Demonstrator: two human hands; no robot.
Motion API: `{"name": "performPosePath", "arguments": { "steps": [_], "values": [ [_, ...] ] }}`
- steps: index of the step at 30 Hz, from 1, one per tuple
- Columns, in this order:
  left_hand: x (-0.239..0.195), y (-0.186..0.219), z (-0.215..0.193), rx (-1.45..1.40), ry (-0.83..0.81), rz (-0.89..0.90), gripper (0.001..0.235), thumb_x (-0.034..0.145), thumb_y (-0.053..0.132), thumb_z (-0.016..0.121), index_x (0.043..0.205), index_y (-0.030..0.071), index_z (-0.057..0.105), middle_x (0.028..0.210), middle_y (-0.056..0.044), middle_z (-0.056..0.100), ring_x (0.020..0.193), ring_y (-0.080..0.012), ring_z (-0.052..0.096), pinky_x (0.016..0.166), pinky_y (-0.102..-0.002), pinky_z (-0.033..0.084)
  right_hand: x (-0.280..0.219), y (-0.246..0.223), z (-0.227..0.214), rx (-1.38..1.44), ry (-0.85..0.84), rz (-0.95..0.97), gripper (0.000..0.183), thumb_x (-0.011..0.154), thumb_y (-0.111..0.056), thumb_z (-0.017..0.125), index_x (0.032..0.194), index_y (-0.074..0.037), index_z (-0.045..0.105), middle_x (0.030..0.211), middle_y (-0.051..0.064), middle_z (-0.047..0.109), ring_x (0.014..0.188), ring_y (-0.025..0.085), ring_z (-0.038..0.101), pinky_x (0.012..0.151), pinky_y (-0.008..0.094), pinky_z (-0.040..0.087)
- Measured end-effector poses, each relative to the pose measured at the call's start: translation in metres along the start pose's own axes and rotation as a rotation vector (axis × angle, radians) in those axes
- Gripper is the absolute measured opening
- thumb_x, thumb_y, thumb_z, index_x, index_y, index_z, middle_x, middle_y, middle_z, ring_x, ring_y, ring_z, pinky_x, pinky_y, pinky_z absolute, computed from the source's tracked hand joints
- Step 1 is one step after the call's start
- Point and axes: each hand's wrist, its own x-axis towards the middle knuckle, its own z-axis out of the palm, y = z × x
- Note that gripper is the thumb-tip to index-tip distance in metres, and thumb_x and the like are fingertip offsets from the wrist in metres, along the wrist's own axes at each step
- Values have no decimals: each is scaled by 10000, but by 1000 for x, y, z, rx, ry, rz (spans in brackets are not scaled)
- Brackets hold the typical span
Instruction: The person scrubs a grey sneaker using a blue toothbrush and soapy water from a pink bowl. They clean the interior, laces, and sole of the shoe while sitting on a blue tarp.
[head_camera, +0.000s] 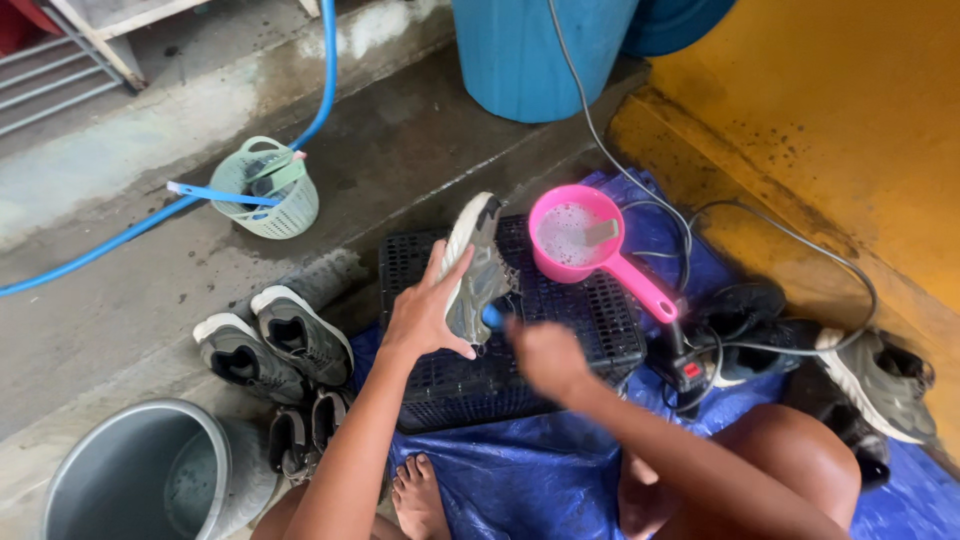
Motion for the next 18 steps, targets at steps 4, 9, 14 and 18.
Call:
{"name": "performPosePath", "arguments": {
  "steps": [4, 9, 14, 18],
  "values": [
    [-1, 2, 3, 24, 17, 3, 1699, 444, 403, 1123, 1799, 473, 100, 1900, -151, 73, 1417, -554, 598, 1149, -590, 550, 9, 13, 28, -34, -6, 80, 451, 1004, -161, 549, 1413, -111, 733, 706, 166, 774, 688, 378, 808, 575, 542, 638],
    [1, 0, -1, 6, 2, -11, 1726, 415, 445, 1116, 1794, 492, 79, 1907, -122, 52, 1467, -540, 560, 1187, -580, 525, 14, 17, 35, -92, 55, 44, 368, 1043, -212, 554, 1298, -140, 811, 642, 133, 749, 617, 335, 790, 493, 450, 612],
    [0, 7, 0, 35, -9, -36, 1723, 417, 414, 1122, 1793, 488, 86, 1907, -112, 44, 1461, -524, 573, 1192, -571, 529, -4, -16, 39, -88, 16, -10, 505, 991, -75, 549, 1475, 15, 660, 699, 175, 766, 651, 344, 803, 541, 515, 634],
    [0, 6, 0, 27, -17, -45, 1733, 439, 411, 1126, 1798, 484, 53, 1906, -132, 35, 1461, -541, 565, 1200, -582, 518, 11, -13, 45, -184, 139, 0, 359, 1069, -152, 547, 1306, -61, 801, 610, 101, 736, 582, 274, 784, 466, 390, 597]
  ]
}}
